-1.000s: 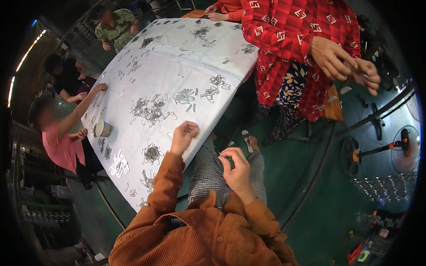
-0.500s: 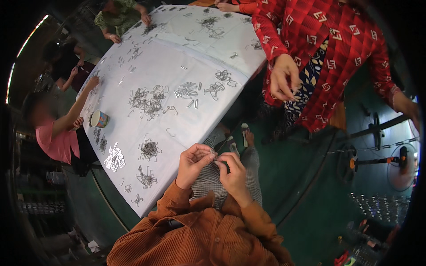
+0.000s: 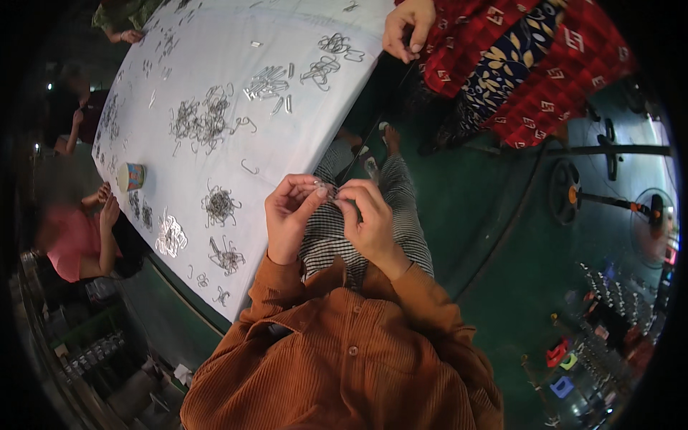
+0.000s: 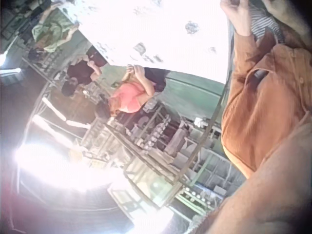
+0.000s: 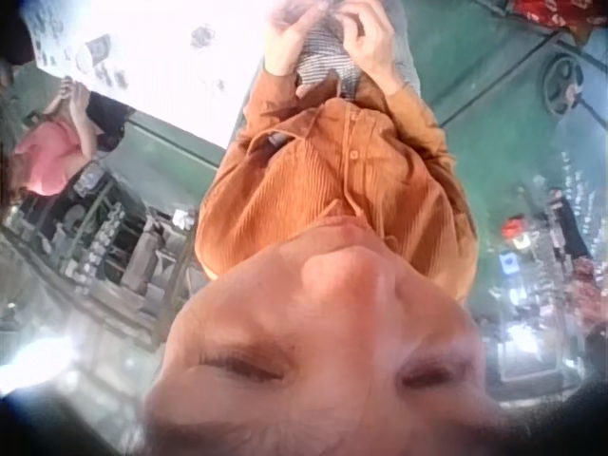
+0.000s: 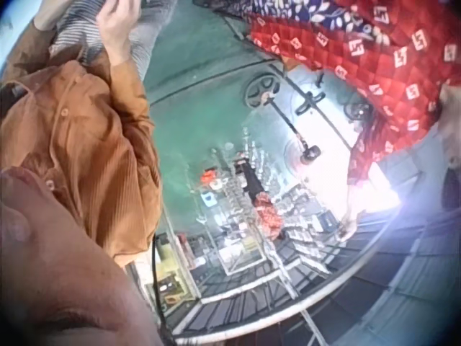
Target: The person sits at a table and repeatedly picks up small metal wire pieces, bends them into specific shapes, and places them into a pile. Other people are working at the same table, performing similar tasks.
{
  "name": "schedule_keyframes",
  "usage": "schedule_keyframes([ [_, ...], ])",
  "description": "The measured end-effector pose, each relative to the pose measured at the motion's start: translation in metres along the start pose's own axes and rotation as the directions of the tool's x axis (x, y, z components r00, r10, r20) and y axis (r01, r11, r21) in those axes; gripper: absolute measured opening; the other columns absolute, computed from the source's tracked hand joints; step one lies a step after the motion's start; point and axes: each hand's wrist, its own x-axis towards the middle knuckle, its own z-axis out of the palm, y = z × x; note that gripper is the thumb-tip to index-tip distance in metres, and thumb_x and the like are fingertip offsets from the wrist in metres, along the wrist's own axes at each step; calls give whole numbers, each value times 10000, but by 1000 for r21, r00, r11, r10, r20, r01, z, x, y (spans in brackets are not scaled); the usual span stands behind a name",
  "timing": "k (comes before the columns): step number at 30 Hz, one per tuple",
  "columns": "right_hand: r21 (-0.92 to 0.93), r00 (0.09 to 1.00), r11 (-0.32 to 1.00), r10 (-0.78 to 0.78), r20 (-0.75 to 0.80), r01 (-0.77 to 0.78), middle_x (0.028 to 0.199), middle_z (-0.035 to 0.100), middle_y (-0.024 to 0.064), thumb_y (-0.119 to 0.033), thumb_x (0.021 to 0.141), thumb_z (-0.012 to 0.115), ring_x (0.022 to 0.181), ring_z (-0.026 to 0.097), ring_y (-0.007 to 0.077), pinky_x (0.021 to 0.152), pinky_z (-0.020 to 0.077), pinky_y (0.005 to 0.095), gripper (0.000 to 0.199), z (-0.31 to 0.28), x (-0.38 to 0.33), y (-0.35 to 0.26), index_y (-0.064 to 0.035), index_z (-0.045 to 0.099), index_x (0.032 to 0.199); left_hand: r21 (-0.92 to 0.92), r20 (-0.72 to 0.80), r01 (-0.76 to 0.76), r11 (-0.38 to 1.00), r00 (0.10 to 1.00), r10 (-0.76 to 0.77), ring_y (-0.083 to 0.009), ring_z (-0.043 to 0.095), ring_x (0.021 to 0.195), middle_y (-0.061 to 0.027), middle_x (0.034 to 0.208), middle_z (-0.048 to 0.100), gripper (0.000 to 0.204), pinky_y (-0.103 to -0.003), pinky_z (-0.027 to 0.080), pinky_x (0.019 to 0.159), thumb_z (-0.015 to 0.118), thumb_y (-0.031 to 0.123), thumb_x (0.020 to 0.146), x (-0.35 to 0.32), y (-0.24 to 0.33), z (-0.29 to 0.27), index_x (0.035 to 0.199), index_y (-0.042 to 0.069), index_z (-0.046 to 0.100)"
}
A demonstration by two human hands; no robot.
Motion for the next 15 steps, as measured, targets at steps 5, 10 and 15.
schedule_keyframes([
  [5,-37,1000,999,15,24,-14,912,608,127,63,800,627,802,622,287,684,511,343,123,5,4,3,-6,592,896,13,-5,49,999,999,-49,-148,666,911,-118,965,685,147,-253,541,787,645,-35,877,4,-6,-6,1018,-32,602],
  [10,-48,996,998,41,81,-37,911,605,120,58,800,635,807,619,281,683,505,346,129,13,9,7,-10,598,903,41,-19,-22,999,1000,23,-147,667,900,-110,946,692,135,-262,542,794,639,-33,882,8,-10,-12,1014,-34,613],
  [15,-96,990,992,87,108,-76,933,612,122,59,804,633,828,620,273,729,506,340,149,16,8,15,-7,609,935,266,33,-145,953,989,141,-139,665,882,-87,927,704,106,-262,530,782,661,-17,855,13,-18,-14,960,-24,664],
])
